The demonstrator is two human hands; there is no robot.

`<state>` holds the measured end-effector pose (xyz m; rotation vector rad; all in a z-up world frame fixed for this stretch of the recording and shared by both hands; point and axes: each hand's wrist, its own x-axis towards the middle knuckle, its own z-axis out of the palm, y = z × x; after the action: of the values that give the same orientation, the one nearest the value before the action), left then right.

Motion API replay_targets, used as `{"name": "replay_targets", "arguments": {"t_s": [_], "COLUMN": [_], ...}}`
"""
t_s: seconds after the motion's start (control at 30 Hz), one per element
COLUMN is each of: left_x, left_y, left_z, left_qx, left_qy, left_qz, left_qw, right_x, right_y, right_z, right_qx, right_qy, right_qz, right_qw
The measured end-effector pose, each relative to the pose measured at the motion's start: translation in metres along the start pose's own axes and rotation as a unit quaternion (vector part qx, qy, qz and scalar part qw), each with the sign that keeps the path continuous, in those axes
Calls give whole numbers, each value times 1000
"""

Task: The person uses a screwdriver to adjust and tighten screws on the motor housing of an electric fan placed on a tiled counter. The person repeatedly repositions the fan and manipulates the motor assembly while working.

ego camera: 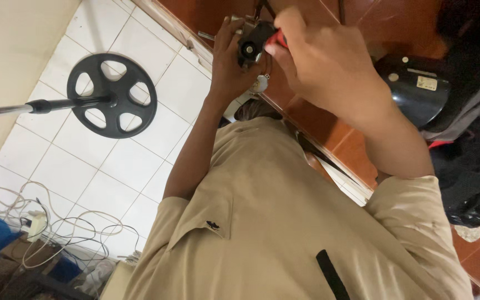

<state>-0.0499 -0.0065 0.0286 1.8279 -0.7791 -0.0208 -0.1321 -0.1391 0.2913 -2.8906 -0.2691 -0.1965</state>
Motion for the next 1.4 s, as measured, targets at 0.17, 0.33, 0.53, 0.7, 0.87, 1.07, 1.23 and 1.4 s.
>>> {"name": "replay_targets", "arguments": {"t_s": [0.17,0.33,0.53,0.7,0.87,1.07,1.23,1.4], "left_x": [-3,-6,-4,-3,-9,-13,-9,-11], "left_y": [-9,-14,-14,-13,-14,-17,-19,-19], "left_z": [2,3,-2,-4,-9,-2,-4,-6], "left_qx": [27,15,-14,-22,-40,-37,-41,-77], "left_qy": [1,3,-23,-29,-27,-38,-33,-52], "left_qz": [34,43,15,18,52,17,30,14], "left_qw": [999,999,1000,999,997,998,998,996], "right_x": [8,-7,-7,-16,-18,-26,-22,-33], "right_y": [3,7,2,-16,-11,-11,-5,-4], "right_z": [3,9,5,9,11,14,8,14], "right_qx": [-92,-121,-155,-29,-42,-74,-84,-12], "right_qy": [19,22,8,-69,38,-35,61,8], "right_qz": [44,46,74,77,55,108,62,47], "right_qw": [995,991,985,994,997,991,993,999]}}
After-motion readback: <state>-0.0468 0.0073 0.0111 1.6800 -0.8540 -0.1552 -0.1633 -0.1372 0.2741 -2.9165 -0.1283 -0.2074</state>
